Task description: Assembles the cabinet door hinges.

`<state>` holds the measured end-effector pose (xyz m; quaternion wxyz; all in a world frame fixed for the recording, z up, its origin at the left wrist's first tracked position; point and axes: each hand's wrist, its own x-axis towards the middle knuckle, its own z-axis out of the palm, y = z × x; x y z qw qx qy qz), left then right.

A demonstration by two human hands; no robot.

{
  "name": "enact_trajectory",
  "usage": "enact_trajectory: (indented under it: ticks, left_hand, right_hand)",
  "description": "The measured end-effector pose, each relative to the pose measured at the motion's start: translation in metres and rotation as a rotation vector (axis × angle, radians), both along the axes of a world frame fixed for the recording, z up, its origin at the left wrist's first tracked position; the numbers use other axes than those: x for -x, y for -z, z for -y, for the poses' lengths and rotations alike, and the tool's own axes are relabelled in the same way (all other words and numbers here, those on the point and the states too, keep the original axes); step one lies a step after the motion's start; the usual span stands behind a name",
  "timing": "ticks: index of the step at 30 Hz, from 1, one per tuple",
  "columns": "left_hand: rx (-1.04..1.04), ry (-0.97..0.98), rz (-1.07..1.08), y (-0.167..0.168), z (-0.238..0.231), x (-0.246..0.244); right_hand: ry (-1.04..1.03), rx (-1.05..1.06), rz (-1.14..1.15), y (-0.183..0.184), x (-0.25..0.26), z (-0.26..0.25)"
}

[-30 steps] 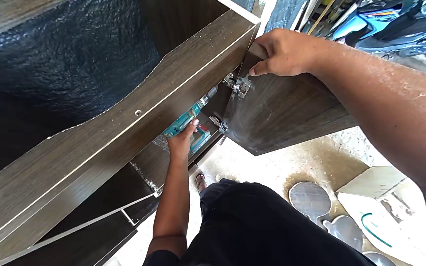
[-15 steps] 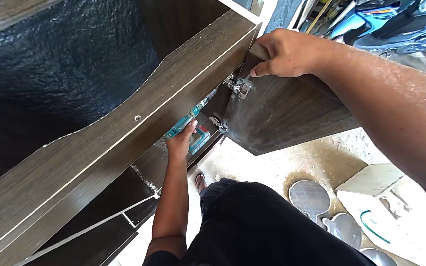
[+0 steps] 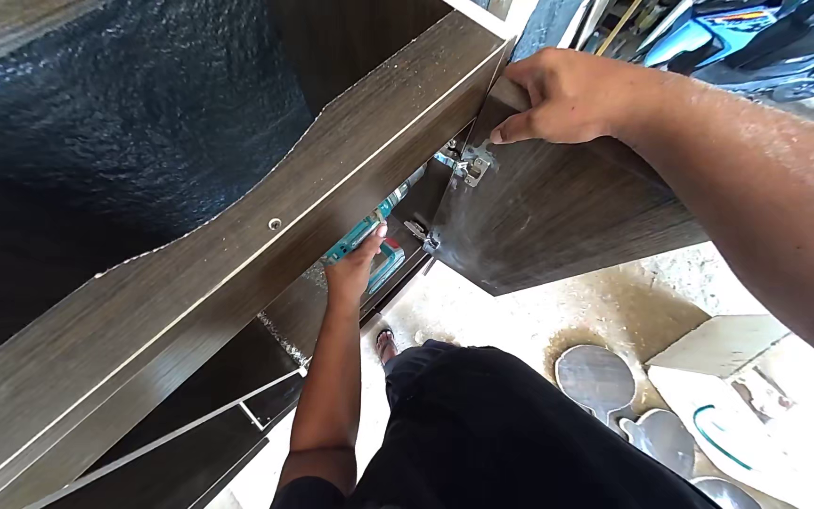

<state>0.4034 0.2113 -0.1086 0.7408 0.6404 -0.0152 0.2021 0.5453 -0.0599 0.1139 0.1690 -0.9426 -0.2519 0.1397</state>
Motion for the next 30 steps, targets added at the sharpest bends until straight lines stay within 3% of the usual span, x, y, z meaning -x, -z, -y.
enact_trajectory:
  ticks: [20, 30]
  left_hand:
    - [-0.081, -0.047, -0.074, -0.018, 0.005, -0.003]
    - [0.0, -0.019, -0.079, -0.015, 0.012, -0.007]
  right_hand:
    - [-0.017, -0.05, -0.012, 0.0, -0.002, 0.001]
    - [-0.012, -0.053, -0.038, -0.003, 0.001, 0.0]
